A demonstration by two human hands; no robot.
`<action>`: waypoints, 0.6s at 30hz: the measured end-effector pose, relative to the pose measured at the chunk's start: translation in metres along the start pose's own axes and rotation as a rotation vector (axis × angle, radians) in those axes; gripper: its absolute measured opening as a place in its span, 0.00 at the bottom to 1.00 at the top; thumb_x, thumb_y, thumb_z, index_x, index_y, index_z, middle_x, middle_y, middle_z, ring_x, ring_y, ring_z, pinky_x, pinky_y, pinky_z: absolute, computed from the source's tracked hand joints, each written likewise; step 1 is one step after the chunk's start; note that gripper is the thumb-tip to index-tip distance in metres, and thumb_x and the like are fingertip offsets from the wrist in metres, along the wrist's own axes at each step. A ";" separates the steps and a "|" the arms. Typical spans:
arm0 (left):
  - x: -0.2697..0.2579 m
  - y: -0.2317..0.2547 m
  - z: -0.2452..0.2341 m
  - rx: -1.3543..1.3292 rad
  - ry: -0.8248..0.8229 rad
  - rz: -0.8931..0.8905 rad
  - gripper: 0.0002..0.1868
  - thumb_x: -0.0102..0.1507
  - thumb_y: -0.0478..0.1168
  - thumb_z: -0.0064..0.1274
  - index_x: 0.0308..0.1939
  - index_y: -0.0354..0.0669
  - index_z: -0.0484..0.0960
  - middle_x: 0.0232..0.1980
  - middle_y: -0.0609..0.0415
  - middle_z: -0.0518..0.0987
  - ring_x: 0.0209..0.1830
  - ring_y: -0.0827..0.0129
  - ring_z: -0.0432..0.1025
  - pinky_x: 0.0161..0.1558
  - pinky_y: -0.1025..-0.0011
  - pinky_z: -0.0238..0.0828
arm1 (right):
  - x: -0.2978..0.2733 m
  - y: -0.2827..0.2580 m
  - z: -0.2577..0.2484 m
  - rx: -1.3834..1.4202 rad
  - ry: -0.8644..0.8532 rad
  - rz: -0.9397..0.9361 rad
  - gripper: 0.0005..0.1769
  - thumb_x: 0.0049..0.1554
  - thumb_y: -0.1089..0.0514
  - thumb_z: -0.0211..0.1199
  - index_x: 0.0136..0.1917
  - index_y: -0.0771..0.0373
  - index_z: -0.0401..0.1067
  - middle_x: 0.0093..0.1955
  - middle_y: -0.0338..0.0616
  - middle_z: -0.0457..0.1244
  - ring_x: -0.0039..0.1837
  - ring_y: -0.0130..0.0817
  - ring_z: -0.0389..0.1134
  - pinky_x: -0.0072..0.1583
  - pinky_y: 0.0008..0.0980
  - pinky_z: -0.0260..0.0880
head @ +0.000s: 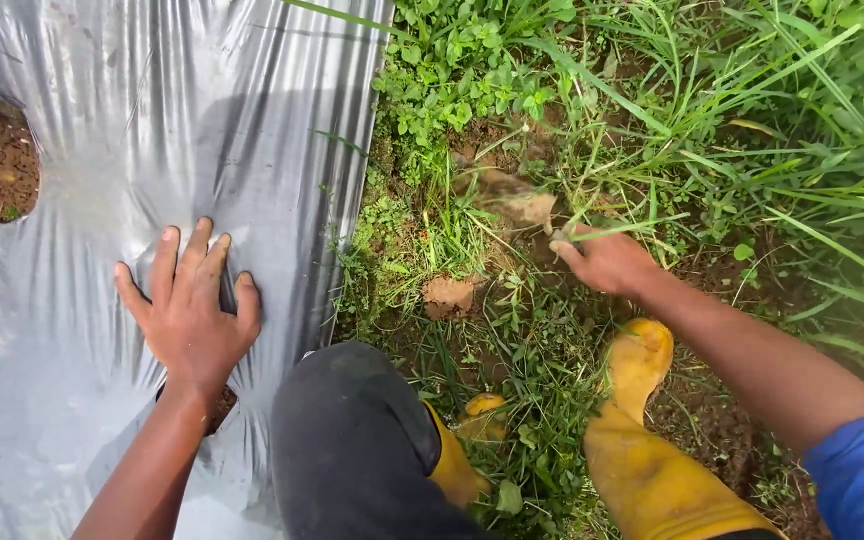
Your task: The person uses a hand hoe to scrape and remove weeds from the soil between rows of plants covered with plastic mulch. They also pull weeds by hand and clear debris from the tool blade.
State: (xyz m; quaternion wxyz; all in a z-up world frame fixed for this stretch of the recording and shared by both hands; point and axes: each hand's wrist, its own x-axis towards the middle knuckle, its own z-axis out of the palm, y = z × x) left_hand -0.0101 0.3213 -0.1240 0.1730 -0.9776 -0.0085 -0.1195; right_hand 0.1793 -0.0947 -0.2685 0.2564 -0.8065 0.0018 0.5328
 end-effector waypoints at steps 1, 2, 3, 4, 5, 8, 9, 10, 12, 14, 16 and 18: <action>0.000 0.000 0.000 -0.002 -0.002 -0.002 0.16 0.70 0.45 0.56 0.58 0.47 0.89 0.67 0.54 0.88 0.76 0.60 0.71 0.79 0.48 0.45 | 0.004 0.003 0.001 -0.259 -0.129 -0.031 0.29 0.67 0.35 0.38 0.70 0.53 0.60 0.40 0.46 0.62 0.35 0.31 0.60 0.40 0.35 0.67; 0.000 -0.001 0.000 -0.004 -0.004 -0.005 0.16 0.69 0.45 0.57 0.58 0.48 0.89 0.67 0.54 0.87 0.76 0.60 0.70 0.79 0.47 0.45 | 0.009 0.005 0.002 -0.519 -0.257 -0.061 0.33 0.65 0.31 0.36 0.74 0.47 0.58 0.39 0.43 0.63 0.36 0.30 0.62 0.39 0.29 0.69; 0.000 -0.002 0.000 0.000 -0.008 -0.004 0.16 0.69 0.45 0.57 0.58 0.48 0.89 0.67 0.54 0.87 0.76 0.60 0.70 0.79 0.47 0.45 | 0.011 0.010 0.004 -0.518 -0.262 -0.065 0.33 0.65 0.31 0.36 0.74 0.47 0.58 0.39 0.43 0.63 0.36 0.30 0.62 0.39 0.29 0.69; 0.000 -0.003 0.002 -0.002 -0.001 -0.001 0.16 0.69 0.45 0.56 0.58 0.48 0.89 0.67 0.54 0.87 0.76 0.60 0.70 0.79 0.48 0.43 | 0.013 0.015 0.006 -0.392 -0.204 -0.042 0.22 0.67 0.37 0.39 0.64 0.50 0.61 0.36 0.39 0.59 0.33 0.28 0.55 0.36 0.29 0.62; -0.002 -0.002 0.004 -0.006 0.008 -0.005 0.16 0.70 0.45 0.56 0.59 0.48 0.89 0.67 0.55 0.87 0.77 0.60 0.70 0.80 0.49 0.42 | 0.015 0.020 0.006 -0.273 -0.145 -0.019 0.17 0.69 0.42 0.43 0.53 0.53 0.65 0.34 0.35 0.55 0.30 0.27 0.49 0.33 0.28 0.55; -0.004 -0.005 0.005 0.013 0.010 0.005 0.17 0.71 0.46 0.55 0.59 0.48 0.91 0.68 0.57 0.87 0.77 0.61 0.71 0.81 0.50 0.41 | 0.022 0.008 0.015 0.203 0.097 0.023 0.23 0.68 0.41 0.49 0.59 0.62 0.67 0.38 0.43 0.59 0.33 0.28 0.52 0.32 0.31 0.54; -0.005 -0.004 0.004 0.011 0.003 -0.005 0.17 0.71 0.46 0.55 0.59 0.48 0.91 0.68 0.57 0.87 0.77 0.61 0.71 0.81 0.50 0.41 | 0.026 0.008 0.014 0.192 0.091 0.026 0.23 0.68 0.41 0.49 0.59 0.62 0.67 0.38 0.43 0.59 0.33 0.28 0.52 0.32 0.31 0.54; -0.005 -0.003 0.003 -0.015 0.005 -0.007 0.17 0.71 0.45 0.55 0.59 0.46 0.91 0.68 0.56 0.87 0.77 0.60 0.70 0.80 0.49 0.41 | 0.029 0.008 0.012 0.083 0.037 -0.010 0.26 0.66 0.38 0.48 0.42 0.64 0.59 0.59 0.44 0.55 0.27 0.27 0.45 0.28 0.31 0.48; -0.004 -0.003 0.004 -0.045 0.012 -0.015 0.16 0.72 0.44 0.55 0.59 0.45 0.91 0.69 0.54 0.87 0.78 0.58 0.70 0.80 0.48 0.41 | 0.028 0.007 0.014 -0.031 -0.013 -0.046 0.39 0.64 0.35 0.48 0.24 0.65 0.50 0.81 0.45 0.52 0.22 0.25 0.38 0.25 0.30 0.43; -0.004 -0.005 0.006 0.001 0.022 -0.004 0.17 0.72 0.45 0.52 0.58 0.47 0.91 0.68 0.58 0.88 0.77 0.61 0.71 0.80 0.50 0.43 | 0.021 0.006 0.022 -0.636 -0.315 -0.065 0.39 0.60 0.25 0.34 0.76 0.42 0.59 0.33 0.42 0.61 0.26 0.20 0.44 0.34 0.25 0.64; -0.005 -0.004 0.004 -0.005 0.015 -0.007 0.17 0.72 0.46 0.52 0.58 0.47 0.91 0.68 0.57 0.88 0.76 0.60 0.72 0.80 0.50 0.42 | 0.015 0.007 0.026 -0.647 -0.323 -0.026 0.38 0.61 0.25 0.34 0.79 0.38 0.52 0.30 0.39 0.55 0.26 0.22 0.46 0.33 0.25 0.61; -0.001 -0.006 0.004 -0.008 0.023 -0.020 0.16 0.73 0.46 0.51 0.57 0.47 0.91 0.68 0.57 0.88 0.75 0.60 0.72 0.81 0.51 0.42 | 0.016 0.002 0.022 -0.667 -0.316 0.009 0.39 0.62 0.26 0.34 0.82 0.34 0.44 0.26 0.36 0.48 0.27 0.24 0.48 0.32 0.24 0.58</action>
